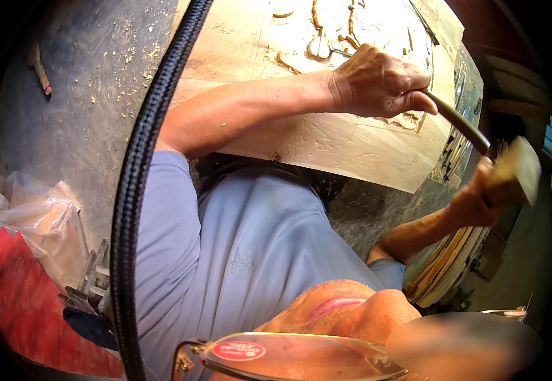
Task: The person carves detailed designs into a wooden plank using a chisel and a wooden mallet, occasionally moving the board to access different sections.
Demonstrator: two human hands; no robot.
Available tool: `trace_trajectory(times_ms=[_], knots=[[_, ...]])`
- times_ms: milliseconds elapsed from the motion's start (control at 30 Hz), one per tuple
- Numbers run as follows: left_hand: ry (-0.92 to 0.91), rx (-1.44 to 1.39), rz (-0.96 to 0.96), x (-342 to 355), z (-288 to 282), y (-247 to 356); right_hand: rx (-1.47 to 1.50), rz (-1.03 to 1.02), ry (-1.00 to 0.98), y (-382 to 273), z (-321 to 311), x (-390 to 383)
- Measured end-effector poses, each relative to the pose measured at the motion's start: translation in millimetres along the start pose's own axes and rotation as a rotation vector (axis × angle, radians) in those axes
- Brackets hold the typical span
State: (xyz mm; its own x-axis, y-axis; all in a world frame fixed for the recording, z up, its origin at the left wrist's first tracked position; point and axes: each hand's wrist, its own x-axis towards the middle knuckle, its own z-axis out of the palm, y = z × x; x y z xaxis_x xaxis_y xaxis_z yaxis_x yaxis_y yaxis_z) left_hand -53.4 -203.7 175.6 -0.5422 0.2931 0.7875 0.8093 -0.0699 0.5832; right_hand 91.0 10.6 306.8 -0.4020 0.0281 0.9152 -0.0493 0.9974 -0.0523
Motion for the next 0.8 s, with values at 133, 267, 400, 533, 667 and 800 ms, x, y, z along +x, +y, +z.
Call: trace_trajectory(times_ms=[133, 267, 400, 533, 667, 800], knots=[[0.050, 0.001, -0.046, 1.5, -3.9, -4.9, 0.459, 0.378, 0.396, 12.5, -16.2, 47.8], [0.109, -0.066, -0.080, 5.6, -2.7, -5.0, 0.031, -0.062, -0.015, 11.8, 7.9, 27.1], [0.084, -0.053, -0.075, -0.1, -3.4, -4.3, 0.124, 0.046, -0.139, 7.2, 8.9, 33.4], [0.084, -0.090, -0.059, -0.3, -2.7, -4.7, 0.344, 0.286, -0.057, 11.4, 1.3, 23.2], [0.052, -0.093, -0.017, -4.9, -1.1, 2.7, -0.169, 0.025, -0.190, 11.1, -15.7, 8.6], [-0.076, -0.008, 0.101, -43.0, 8.9, 17.9, 0.471, 0.539, -0.051, 9.1, -42.4, -66.8]])
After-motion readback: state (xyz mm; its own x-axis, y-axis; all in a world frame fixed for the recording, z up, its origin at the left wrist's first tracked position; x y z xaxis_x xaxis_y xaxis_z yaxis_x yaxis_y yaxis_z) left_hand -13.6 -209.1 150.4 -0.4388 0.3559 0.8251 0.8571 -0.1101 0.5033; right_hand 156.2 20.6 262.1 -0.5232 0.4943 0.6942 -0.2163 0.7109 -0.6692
